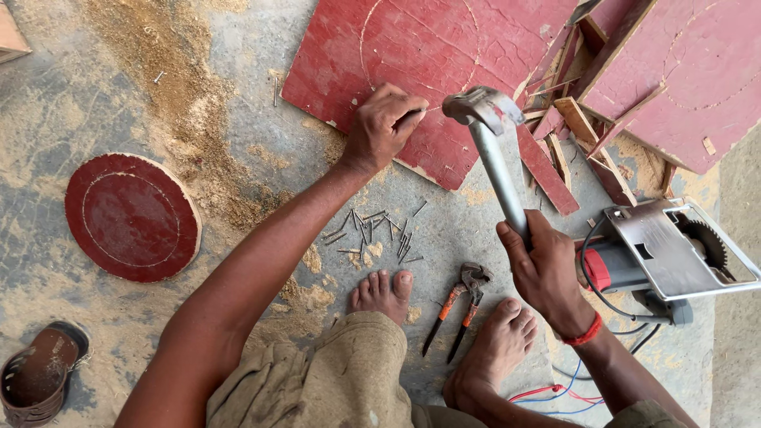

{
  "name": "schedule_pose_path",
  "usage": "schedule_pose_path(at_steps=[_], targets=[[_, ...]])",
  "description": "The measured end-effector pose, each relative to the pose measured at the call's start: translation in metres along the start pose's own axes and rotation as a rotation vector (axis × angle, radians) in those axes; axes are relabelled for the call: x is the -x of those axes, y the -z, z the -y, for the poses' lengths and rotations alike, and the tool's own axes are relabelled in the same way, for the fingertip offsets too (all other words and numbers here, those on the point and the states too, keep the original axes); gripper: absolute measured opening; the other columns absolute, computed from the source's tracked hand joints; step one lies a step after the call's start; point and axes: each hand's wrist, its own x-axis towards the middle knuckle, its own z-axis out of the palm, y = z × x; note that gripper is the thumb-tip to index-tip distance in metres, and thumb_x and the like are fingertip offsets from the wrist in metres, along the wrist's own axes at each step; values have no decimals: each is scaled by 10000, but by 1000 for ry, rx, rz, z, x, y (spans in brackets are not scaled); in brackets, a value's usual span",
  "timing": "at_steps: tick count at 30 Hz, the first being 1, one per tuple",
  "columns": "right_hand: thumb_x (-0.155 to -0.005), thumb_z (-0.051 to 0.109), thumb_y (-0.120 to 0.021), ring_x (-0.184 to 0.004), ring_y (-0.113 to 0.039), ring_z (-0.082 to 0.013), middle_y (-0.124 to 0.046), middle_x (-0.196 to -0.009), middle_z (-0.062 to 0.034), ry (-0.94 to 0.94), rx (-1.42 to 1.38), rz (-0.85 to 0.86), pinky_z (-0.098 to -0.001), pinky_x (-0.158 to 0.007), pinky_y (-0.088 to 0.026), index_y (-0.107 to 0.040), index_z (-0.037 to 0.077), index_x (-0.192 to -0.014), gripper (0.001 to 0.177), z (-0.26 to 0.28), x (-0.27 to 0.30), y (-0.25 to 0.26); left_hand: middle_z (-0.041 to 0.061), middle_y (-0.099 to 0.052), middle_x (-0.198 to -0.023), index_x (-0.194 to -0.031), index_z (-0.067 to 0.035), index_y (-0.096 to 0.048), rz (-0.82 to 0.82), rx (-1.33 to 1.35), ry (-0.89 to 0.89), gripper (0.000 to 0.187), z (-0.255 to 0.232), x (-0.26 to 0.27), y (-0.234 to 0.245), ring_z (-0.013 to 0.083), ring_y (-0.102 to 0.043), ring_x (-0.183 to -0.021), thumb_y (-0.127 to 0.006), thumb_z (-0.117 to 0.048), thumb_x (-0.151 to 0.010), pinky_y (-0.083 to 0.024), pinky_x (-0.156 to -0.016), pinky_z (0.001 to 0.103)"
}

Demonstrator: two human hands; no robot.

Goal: The person hammers nails into a red square board along a pre-drawn circular outline. They pick up nails from the floor and use a hammer to drive them into the board one by one, following the marked line.

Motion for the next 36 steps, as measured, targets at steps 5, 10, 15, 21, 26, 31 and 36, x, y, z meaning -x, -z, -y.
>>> schedule_pose_path(at_steps=[5, 10, 15, 21, 26, 31, 36], targets=[[-1028, 257, -646, -519, -551, -351, -545, -614, -173, 176, 107, 8, -476, -512, -406, -506, -6, -925, 316, 1, -20, -17, 27, -749, -946, -1250, -80, -599, 4, 31, 61, 333, -1, -1, 3, 205, -700, -983, -766, -98, -962, -611, -868, 384], [-1022, 241, -635, -518, -568, -383, -537, -600, -195, 131, 114, 7, -499, -505, -408, -512, 8, -913, 286, 10, -24, -13, 132, -713, -1069, -1296, -61, -580, 36, 52, 88, 387, 0, -1, 7, 282, -704, -1049, -740, -99, -945, -608, -903, 405], [-1034, 247, -575, -511, -595, -374, -541, -591, -187, 242, -8, -183, -473, -483, -434, -493, -1, -935, 280, 10, -2, -11, 192, -659, -1283, -1362, -9, -468, 33, 269, 121, 467, 15, -3, 7, 272, -703, -1178, -444, 20, -896, -609, -1040, 390], [-1039, 299, -629, -492, -543, -376, -516, -547, -186, 53, 194, 63, -489, -501, -391, -515, -16, -871, 375, -19, -12, -15, 195, -657, -1277, -1296, -2, -527, -79, 216, 46, 376, 9, -6, 20, 280, -686, -1160, -556, -16, -921, -607, -1007, 408], [-1029, 308, -621, -454, -521, -235, -518, -540, -117, -125, 13, -79, -415, -457, -404, -544, -5, -826, 380, -39, 23, -6, 81, -690, -889, -895, -92, -677, 285, -85, 105, 175, -15, 49, 32, 194, -683, -810, -754, -227, -975, -623, -722, 358], [-1039, 312, -612, -467, -486, -124, -526, -552, -47, -273, -167, -112, -343, -425, -385, -558, 8, -816, 380, -39, 34, 2, 101, -634, -804, -849, -45, -649, 504, -266, 211, 111, -69, 105, -14, 199, -629, -736, -662, -140, -903, -577, -643, 383], [-1011, 317, -615, -446, -460, -91, -520, -585, -16, -407, -416, -82, -310, -387, -363, -546, 29, -828, 349, -26, 33, 3, 129, -616, -824, -900, -1, -594, 655, -251, 131, 98, -74, 82, -27, 216, -627, -733, -510, -28, -941, -578, -605, 378]])
